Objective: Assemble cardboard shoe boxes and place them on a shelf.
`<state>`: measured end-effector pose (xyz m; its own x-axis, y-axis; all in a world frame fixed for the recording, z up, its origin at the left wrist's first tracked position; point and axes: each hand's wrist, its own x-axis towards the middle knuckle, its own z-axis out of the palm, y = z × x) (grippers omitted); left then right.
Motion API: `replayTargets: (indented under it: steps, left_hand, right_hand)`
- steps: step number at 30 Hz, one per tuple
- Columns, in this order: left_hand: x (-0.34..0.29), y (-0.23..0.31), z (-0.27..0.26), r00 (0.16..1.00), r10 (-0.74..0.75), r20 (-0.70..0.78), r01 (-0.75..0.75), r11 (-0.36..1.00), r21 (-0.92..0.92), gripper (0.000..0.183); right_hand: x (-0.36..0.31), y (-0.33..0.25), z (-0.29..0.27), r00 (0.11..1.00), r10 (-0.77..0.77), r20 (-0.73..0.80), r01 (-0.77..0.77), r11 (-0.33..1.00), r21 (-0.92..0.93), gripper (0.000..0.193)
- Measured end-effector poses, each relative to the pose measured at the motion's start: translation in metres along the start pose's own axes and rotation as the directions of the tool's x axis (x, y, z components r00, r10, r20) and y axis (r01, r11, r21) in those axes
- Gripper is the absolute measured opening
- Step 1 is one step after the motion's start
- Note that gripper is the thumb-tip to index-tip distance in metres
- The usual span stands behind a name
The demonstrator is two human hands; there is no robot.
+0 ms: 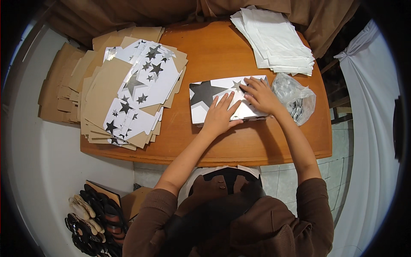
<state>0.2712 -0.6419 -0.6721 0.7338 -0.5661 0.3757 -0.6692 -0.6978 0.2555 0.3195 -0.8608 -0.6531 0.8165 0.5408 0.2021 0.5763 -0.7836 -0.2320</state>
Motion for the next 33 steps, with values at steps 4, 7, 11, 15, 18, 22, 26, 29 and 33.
replayTargets:
  steps: [4,7,11,15,18,22,26,29,33]
  left_hand:
    - [0.001,0.0,0.006,0.998,-0.064,-0.005,0.064,0.998,-0.027,0.069]
    - [0.001,0.0,0.007,0.998,-0.06,-0.005,0.06,0.998,0.017,0.069]
    - [0.0,0.0,0.007,0.998,-0.055,-0.003,0.055,0.998,0.027,0.07]
    - [0.002,-0.005,0.005,1.0,-0.024,-0.015,0.024,0.999,0.025,0.068]
    - [0.005,-0.016,-0.002,0.999,0.041,-0.002,-0.041,0.999,0.008,0.064]
    - [0.004,-0.042,-0.011,0.993,0.076,-0.087,-0.065,0.99,0.126,0.052]
    - [-0.003,-0.056,-0.011,0.977,-0.034,-0.212,0.073,0.982,0.176,0.046]
    - [-0.019,-0.06,-0.005,0.963,-0.107,-0.247,0.149,0.976,0.159,0.042]
    - [-0.05,-0.059,-0.002,0.957,-0.205,-0.207,0.234,0.964,0.127,0.038]
  right_hand:
    - [0.015,0.016,0.007,0.996,0.076,-0.039,-0.078,0.996,-0.042,0.04]
    - [0.021,0.014,0.006,0.996,0.091,-0.02,-0.093,0.993,-0.077,0.039]
    - [0.021,0.014,0.012,0.993,0.07,-0.099,-0.078,0.994,-0.083,0.038]
    - [0.02,0.015,0.013,0.989,0.059,-0.134,-0.069,0.995,-0.074,0.037]
    - [0.019,0.009,0.01,0.981,0.143,-0.134,-0.154,0.985,-0.08,0.036]
    - [0.014,-0.004,0.009,0.901,0.379,-0.212,-0.414,0.898,-0.151,0.033]
    - [-0.007,-0.018,0.016,0.837,0.502,-0.217,-0.529,0.844,-0.091,0.039]
    - [-0.019,-0.037,0.009,0.777,0.623,-0.087,-0.625,0.781,0.011,0.042]
    - [-0.051,-0.048,0.007,0.717,0.665,0.21,-0.696,0.668,0.262,0.045]
